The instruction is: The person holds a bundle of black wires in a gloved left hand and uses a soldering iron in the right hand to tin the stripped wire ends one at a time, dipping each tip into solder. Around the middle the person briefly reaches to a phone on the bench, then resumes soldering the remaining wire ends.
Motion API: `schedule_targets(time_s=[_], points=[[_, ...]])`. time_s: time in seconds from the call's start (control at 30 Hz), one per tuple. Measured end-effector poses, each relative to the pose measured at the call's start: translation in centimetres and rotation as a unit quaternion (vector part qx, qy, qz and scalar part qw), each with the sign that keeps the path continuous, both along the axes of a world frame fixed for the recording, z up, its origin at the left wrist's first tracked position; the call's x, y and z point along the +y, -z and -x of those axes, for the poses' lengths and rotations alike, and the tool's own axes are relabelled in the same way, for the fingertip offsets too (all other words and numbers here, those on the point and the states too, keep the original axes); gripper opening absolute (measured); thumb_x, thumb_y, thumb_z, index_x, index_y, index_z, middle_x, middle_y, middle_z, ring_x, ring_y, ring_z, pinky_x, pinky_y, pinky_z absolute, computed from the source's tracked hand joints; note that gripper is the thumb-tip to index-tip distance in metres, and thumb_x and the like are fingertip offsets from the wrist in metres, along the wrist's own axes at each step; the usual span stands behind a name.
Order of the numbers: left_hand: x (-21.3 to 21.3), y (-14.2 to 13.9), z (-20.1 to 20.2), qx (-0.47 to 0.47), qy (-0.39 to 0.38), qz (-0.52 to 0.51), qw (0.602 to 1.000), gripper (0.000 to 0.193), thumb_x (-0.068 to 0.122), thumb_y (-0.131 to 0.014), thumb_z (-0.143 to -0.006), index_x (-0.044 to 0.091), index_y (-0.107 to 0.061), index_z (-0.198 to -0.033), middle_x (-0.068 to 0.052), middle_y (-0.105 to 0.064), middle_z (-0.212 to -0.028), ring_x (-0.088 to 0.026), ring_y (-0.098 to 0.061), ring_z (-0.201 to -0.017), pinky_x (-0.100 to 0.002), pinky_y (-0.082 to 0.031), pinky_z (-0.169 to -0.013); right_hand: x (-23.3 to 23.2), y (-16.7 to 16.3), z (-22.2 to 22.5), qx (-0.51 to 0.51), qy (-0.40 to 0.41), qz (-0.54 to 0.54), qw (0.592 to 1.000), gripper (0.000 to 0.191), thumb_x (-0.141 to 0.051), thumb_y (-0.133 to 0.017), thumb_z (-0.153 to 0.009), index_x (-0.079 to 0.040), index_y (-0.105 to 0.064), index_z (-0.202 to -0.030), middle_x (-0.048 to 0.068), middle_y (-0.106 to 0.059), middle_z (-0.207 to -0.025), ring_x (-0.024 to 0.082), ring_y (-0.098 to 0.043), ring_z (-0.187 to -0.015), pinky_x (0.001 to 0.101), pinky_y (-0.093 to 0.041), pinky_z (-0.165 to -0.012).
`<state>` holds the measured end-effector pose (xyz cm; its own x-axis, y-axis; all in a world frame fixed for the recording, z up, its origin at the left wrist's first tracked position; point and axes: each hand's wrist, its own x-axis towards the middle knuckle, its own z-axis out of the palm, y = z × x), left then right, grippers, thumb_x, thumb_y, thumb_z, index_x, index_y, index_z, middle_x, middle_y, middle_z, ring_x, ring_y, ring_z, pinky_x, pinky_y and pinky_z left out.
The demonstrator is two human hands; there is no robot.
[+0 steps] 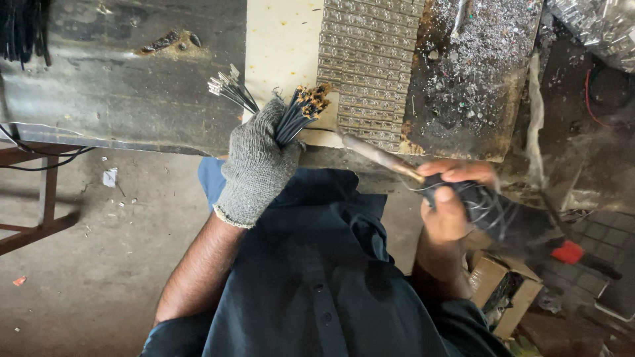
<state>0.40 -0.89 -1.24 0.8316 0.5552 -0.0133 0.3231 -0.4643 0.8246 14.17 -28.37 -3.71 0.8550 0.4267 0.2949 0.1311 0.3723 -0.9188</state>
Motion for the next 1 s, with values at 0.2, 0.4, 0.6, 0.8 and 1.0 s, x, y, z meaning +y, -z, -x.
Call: schedule_targets(time_s=[0.2, 0.4, 0.6, 0.8, 1.0], points=[[0.0, -0.2, 0.0, 0.01, -0.011, -0.016, 1.0, 0.039, 0.009, -0.077, -0.08, 0.001, -0.066, -0.116, -0.021, -0.073, -0.097, -0.04, -0.072, -0.091, -0.046, -0.057, -0.078, 0.0, -0.1, -1.0, -0.089, 0.113, -0.01, 0.99, 0.022, -0.008, -0.055, -0.099, -0.009, -0.069, -0.116, 0.013, -0.05, -0.114, 0.024, -0.07, -0.089, 0.0229, -0.057, -0.059], [0.6, -1.4, 0.1, 0.013, -0.009, 0.047, 0.999, 0.038, 0.008, -0.075, -0.077, 0.002, -0.068, -0.114, -0.017, -0.074, -0.092, -0.035, -0.074, -0.086, -0.041, -0.058, -0.074, 0.0, 0.0, -1.7, -0.43, 0.122, 0.135, 0.884, 0.047, 0.003, -0.055, -0.104, -0.024, -0.053, -0.142, 0.012, -0.048, -0.118, 0.029, -0.068, -0.096, 0.0348, -0.061, -0.067], [5.7, -4.9, 3.0, -0.076, -0.275, 0.106, 0.953, 0.016, 0.013, -0.065, -0.101, 0.008, -0.072, -0.114, -0.006, -0.072, -0.092, -0.015, -0.068, -0.078, -0.028, -0.054, -0.07, -4.9, -1.0, -6.6, -0.411, 0.132, 0.195, 0.881, 0.035, -0.006, -0.058, -0.111, -0.017, -0.05, -0.143, 0.015, -0.054, -0.13, 0.025, -0.063, -0.092, 0.0255, -0.057, -0.062], [4.8, -3.1, 2.5, -0.03, 0.047, 0.154, 0.987, 0.037, 0.007, -0.064, -0.097, 0.002, -0.066, -0.134, -0.012, -0.075, -0.109, -0.027, -0.071, -0.089, -0.032, -0.055, -0.082, -4.2, 0.7, -10.6, -0.09, 0.166, 0.052, 0.981, 0.021, -0.006, -0.067, -0.104, -0.002, -0.056, -0.121, 0.026, -0.068, -0.111, 0.015, -0.052, -0.058, 0.0259, -0.043, -0.049], [3.7, -2.1, 1.2, -0.063, 0.099, 0.045, 0.992, 0.03, 0.008, -0.067, -0.092, 0.003, -0.07, -0.122, -0.022, -0.075, -0.117, -0.032, -0.076, -0.101, -0.037, -0.058, -0.088, -1.1, 0.9, -12.1, 0.027, 0.174, -0.022, 0.984, 0.024, -0.002, -0.068, -0.101, -0.001, -0.055, -0.121, 0.027, -0.07, -0.102, 0.017, -0.043, -0.055, 0.0261, -0.032, -0.045]])
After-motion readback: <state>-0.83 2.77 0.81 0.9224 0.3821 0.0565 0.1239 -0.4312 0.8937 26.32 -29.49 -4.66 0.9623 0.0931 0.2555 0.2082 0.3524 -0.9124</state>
